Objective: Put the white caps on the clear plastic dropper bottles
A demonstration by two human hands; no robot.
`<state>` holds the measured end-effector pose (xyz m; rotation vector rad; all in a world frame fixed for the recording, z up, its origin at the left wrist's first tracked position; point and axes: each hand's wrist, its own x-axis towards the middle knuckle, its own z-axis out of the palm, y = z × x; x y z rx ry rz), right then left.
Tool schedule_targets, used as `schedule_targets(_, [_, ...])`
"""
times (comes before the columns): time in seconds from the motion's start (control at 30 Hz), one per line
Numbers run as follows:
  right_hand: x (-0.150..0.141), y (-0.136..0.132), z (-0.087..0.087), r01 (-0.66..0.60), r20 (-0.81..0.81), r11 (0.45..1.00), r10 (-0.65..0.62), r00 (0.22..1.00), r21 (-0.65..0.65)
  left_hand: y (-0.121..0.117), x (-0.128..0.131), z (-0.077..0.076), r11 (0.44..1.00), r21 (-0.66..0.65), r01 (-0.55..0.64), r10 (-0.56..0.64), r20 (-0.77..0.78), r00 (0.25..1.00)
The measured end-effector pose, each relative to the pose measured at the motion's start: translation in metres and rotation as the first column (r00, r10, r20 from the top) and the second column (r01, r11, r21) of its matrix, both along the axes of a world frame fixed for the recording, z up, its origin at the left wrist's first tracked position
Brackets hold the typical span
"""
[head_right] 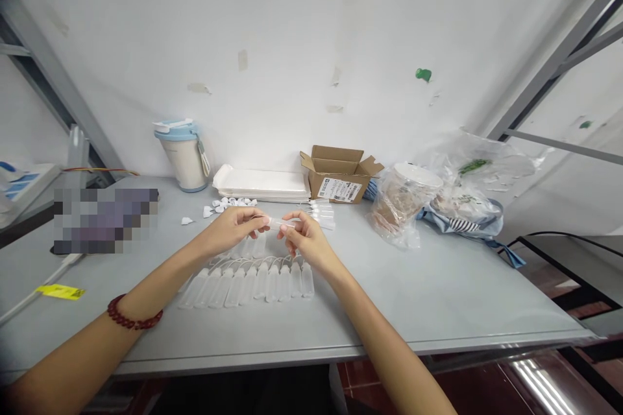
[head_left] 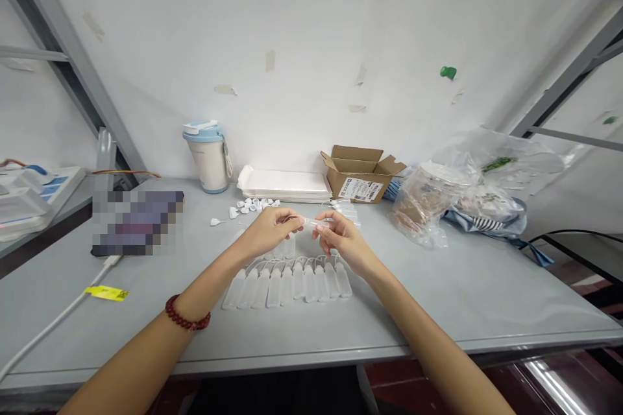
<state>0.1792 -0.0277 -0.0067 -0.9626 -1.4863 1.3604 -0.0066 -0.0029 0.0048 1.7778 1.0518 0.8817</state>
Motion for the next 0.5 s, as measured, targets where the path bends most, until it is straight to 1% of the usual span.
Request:
schedule_targets(0.07, [0.0000,0.0005,-0.0010,0.004,0.001,1.000,-0.004,1.000,0.015,0.0003,-0.0009,-0.0006,0.999,-0.045,0.020,-0.021,-0.002,1.000])
schedule_targets(0.13, [0.0002,0.0018,-0.0024,0.016,0.001,0.999,-0.016,1.000,0.029,0.0001,-0.0018,-0.0004,0.995,-0.085,0.053,-0.056,-0.036,0.998])
schedule_targets(0.2, [0.0006,0.0036,-0.0041,0.035,0.003,0.998,-0.035,0.999,0.044,-0.0008,-0.0023,0.0004,0.994,-0.084,0.074,-0.081,-0.082,0.993])
schedule_targets(0.27, [0.0014,0.0054,-0.0057,0.054,0.012,0.997,-0.055,0.998,0.049,-0.0023,-0.0020,0.0015,0.996,-0.037,0.078,-0.082,-0.123,0.989])
schedule_targets(0.37, [0.0024,0.0068,-0.0072,0.089,0.027,0.996,-0.089,0.996,0.024,-0.0054,-0.0005,0.0026,0.996,0.074,0.054,-0.041,-0.164,0.986])
schedule_targets(0.5, [0.0024,0.0067,-0.0075,0.111,0.014,0.994,-0.111,0.994,-0.002,-0.0087,0.0023,0.0021,0.972,0.233,0.036,0.010,-0.195,0.981])
